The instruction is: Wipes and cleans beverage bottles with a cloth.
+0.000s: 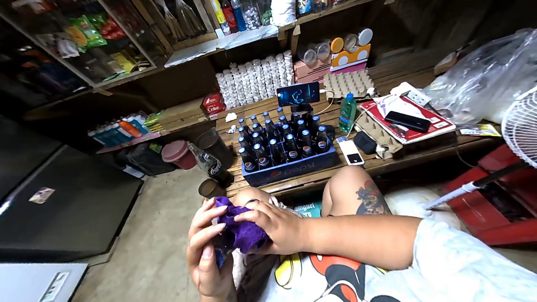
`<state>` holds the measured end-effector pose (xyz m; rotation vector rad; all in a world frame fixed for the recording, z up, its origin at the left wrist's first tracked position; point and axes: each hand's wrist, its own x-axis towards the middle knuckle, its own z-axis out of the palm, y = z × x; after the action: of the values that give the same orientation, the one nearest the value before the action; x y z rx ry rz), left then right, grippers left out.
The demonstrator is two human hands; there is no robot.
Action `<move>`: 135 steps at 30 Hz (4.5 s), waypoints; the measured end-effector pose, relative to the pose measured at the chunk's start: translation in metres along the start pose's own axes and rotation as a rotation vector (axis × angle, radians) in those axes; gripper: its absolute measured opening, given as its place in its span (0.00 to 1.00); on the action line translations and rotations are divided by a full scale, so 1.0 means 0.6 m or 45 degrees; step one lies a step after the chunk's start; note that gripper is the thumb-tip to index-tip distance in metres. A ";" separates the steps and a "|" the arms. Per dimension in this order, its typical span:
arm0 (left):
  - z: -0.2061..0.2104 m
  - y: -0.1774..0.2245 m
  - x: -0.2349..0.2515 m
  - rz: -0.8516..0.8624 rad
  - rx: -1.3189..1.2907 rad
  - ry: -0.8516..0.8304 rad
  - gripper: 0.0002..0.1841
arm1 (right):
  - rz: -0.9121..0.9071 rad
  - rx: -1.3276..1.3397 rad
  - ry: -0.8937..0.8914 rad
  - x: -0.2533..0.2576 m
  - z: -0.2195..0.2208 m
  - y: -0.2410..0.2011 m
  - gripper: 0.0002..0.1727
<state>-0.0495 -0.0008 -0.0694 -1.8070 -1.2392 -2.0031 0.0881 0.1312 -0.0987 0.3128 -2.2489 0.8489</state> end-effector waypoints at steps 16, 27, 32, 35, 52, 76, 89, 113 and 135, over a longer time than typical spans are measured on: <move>-0.024 -0.016 0.009 -0.018 -0.147 0.102 0.14 | 0.488 0.056 -0.249 -0.009 0.008 0.032 0.44; -0.028 -0.002 0.053 -0.556 -0.015 0.649 0.23 | 0.743 0.028 -0.335 -0.009 0.014 0.048 0.44; -0.025 -0.011 0.032 -0.259 -0.315 0.596 0.27 | 0.761 0.028 -0.346 -0.013 0.015 0.050 0.44; -0.027 -0.006 0.031 -0.134 -0.361 0.414 0.24 | 0.772 0.040 -0.352 -0.014 0.013 0.049 0.44; -0.037 -0.009 0.017 -0.139 -0.618 -0.060 0.16 | 0.836 0.064 -0.420 -0.011 0.012 0.048 0.44; 0.007 -0.005 0.028 -0.061 -0.067 -0.002 0.14 | -0.104 0.052 0.139 -0.003 0.005 -0.021 0.37; 0.027 0.029 0.005 -0.163 0.290 0.004 0.20 | -0.182 0.060 0.233 -0.001 -0.001 -0.022 0.34; 0.005 0.009 0.005 -0.227 -0.169 0.391 0.20 | 0.832 0.183 -0.393 0.004 0.001 -0.003 0.46; 0.002 -0.023 -0.012 -0.521 -0.321 0.340 0.30 | 1.001 0.284 -0.403 -0.002 0.004 0.016 0.53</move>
<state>-0.0556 0.0057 -0.0823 -1.3913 -1.4100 -2.6251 0.0832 0.1366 -0.1054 -0.4055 -2.5959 1.5436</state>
